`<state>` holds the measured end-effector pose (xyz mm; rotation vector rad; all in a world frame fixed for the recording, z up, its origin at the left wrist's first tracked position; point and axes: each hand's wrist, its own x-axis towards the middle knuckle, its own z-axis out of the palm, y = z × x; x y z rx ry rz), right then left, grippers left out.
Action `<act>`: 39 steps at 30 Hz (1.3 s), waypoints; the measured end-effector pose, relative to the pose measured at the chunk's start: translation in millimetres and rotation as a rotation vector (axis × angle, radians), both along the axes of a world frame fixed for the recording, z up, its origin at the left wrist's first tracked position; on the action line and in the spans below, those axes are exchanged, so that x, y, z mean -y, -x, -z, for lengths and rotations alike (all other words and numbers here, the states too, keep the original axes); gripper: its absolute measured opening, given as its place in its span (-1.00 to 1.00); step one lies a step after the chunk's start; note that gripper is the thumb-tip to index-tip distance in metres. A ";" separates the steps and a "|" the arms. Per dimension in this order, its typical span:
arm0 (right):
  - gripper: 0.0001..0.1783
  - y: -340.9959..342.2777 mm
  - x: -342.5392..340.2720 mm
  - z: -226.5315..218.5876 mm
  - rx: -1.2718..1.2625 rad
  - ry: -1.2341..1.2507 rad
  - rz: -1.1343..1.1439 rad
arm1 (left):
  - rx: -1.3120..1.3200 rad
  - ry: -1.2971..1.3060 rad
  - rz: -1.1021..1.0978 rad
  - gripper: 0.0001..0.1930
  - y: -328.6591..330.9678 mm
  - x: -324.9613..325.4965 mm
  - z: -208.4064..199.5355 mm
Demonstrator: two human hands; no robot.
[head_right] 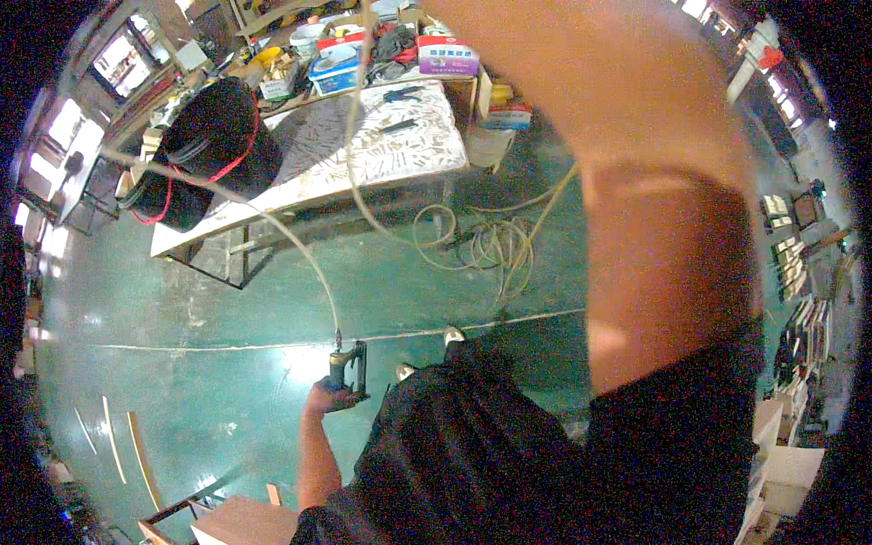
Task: The person assembles a large wooden frame structure using a pneumatic nail gun. They position thin wooden strips onto a purple-backed frame and secure them with nails, occasionally walking around the workshop to retrieve additional materials.
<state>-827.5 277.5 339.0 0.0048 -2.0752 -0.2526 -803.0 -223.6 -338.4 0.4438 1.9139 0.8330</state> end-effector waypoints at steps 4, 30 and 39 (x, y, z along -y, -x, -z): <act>-0.87 31.7 -63.7 59.9 0.003 0.170 -0.029 | -0.126 0.176 0.276 -0.51 76.5 39.4 -89.8; -0.88 -117.0 -108.4 509.8 1.063 0.866 -0.324 | 0.190 -1.586 -0.897 -0.29 58.9 64.1 -327.6; -0.63 -205.5 -109.1 418.2 0.469 2.047 -0.642 | 0.040 -1.551 -0.913 -0.19 62.6 81.3 -289.1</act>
